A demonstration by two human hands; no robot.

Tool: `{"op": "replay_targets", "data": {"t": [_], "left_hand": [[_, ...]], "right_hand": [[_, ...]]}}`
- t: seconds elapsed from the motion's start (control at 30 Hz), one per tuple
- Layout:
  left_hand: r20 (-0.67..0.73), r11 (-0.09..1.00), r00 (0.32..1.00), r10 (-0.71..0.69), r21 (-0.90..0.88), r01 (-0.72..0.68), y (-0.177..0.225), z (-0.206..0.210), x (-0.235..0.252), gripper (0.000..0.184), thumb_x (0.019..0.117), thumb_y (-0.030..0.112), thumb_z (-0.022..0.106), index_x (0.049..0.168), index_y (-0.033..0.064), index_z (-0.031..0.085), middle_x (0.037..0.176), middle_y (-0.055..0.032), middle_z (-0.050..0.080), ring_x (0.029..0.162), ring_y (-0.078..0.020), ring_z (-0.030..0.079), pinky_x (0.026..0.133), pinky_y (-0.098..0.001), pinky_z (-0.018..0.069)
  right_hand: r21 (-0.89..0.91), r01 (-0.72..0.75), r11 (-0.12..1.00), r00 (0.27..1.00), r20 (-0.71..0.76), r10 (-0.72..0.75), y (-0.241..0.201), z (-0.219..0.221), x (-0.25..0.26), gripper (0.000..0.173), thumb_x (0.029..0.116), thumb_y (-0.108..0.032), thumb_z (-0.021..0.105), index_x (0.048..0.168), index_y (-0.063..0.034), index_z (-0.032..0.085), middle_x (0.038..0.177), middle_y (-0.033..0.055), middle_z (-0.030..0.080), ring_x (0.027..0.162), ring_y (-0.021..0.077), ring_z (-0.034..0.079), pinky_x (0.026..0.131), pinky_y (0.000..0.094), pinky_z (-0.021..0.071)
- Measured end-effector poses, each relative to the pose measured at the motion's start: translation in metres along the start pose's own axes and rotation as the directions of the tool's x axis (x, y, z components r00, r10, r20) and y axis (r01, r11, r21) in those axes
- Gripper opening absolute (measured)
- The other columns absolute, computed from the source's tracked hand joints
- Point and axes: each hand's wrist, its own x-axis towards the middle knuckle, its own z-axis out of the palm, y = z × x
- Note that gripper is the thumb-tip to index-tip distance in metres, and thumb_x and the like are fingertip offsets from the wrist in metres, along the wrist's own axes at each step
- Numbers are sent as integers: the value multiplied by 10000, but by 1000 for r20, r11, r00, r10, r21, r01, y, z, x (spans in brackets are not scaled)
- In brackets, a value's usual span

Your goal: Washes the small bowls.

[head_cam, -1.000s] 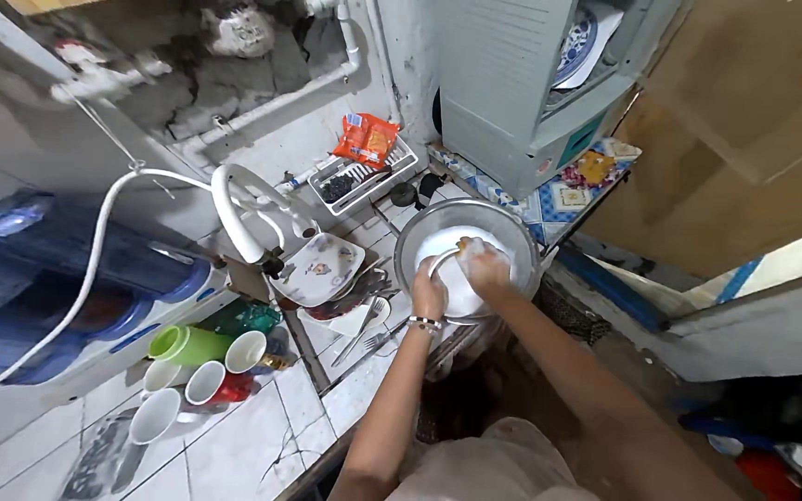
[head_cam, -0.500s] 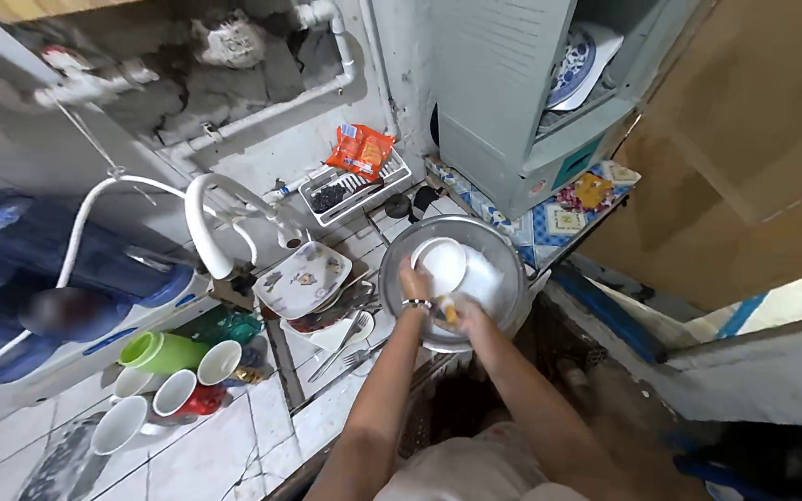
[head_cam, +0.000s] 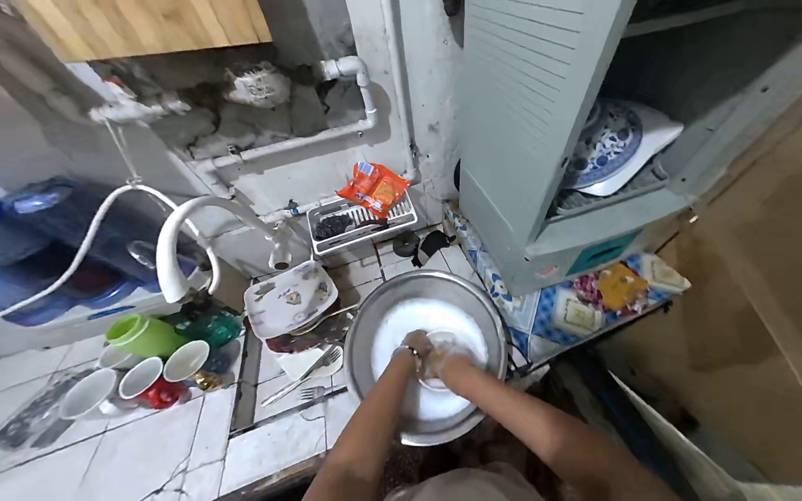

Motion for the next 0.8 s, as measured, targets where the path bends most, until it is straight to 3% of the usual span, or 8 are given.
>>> {"op": "replay_targets", "data": {"t": [0.07,0.17,0.27,0.4,0.5,0.6,0.7,0.8], "left_hand": [[-51,997,998,-32,-65,28,0,1,1,553,1103,366,445,1448,-66,473,1428,-298,544,1353,-424,525,1140,-550,400],[-115,996,992,-46,-87,36,-1,5,-2,582,1116,423,360,1489,-17,438,1388,-295,577,1309,-436,564,1100,-582,434],[-135,985,986,-95,-154,74,-5,-3,-10,562,1130,381,324,1480,-40,453,1439,-303,535,1361,-447,510,1138,-586,384],[-203,984,976,-80,-175,45,-14,-2,-12,451,1127,241,359,1456,-40,485,1390,-309,570,1315,-459,548,1107,-595,409],[-207,954,964,-164,-284,102,-9,-3,-7,456,1109,227,426,1477,-42,445,1405,-309,556,1319,-451,546,1114,-580,412],[-141,940,969,-203,-304,152,-2,-4,-5,505,1114,271,429,1498,-55,394,1430,-313,533,1334,-440,537,1123,-563,412],[-119,942,981,-153,-317,109,-8,-4,-6,507,1124,266,396,1510,-61,364,1455,-310,512,1358,-431,518,1140,-555,397],[-148,946,989,-26,-324,-24,-17,-6,-12,462,1093,139,446,1506,-61,383,1451,-317,509,1353,-439,514,1143,-564,390]], "right_hand": [[-157,166,974,969,207,-132,10,-3,9,388,1073,-78,448,1399,120,519,1465,331,502,1383,488,473,1131,646,364],[-269,407,873,887,346,-307,16,5,39,358,977,-50,635,1273,148,597,1326,363,583,1271,517,552,1057,676,415],[-191,373,908,924,166,-345,20,14,60,410,1002,-117,593,1344,107,568,1387,323,565,1311,475,543,1091,625,422],[-166,271,948,961,-11,-277,17,-10,60,433,1104,-99,340,1479,85,456,1504,294,489,1415,438,466,1173,566,364],[-315,163,935,975,193,-105,10,-32,48,401,1075,-51,397,1410,148,490,1493,328,477,1412,472,451,1157,596,363],[-386,316,867,906,394,-155,19,-30,59,358,1013,-43,570,1313,153,570,1399,359,540,1334,505,511,1090,658,396],[-161,414,896,899,226,-375,37,-4,79,369,938,-57,681,1255,123,625,1309,340,603,1279,484,557,1095,633,408],[-78,345,935,939,50,-342,28,-8,80,375,995,-105,614,1305,106,609,1375,307,584,1326,432,543,1140,553,409]]}}
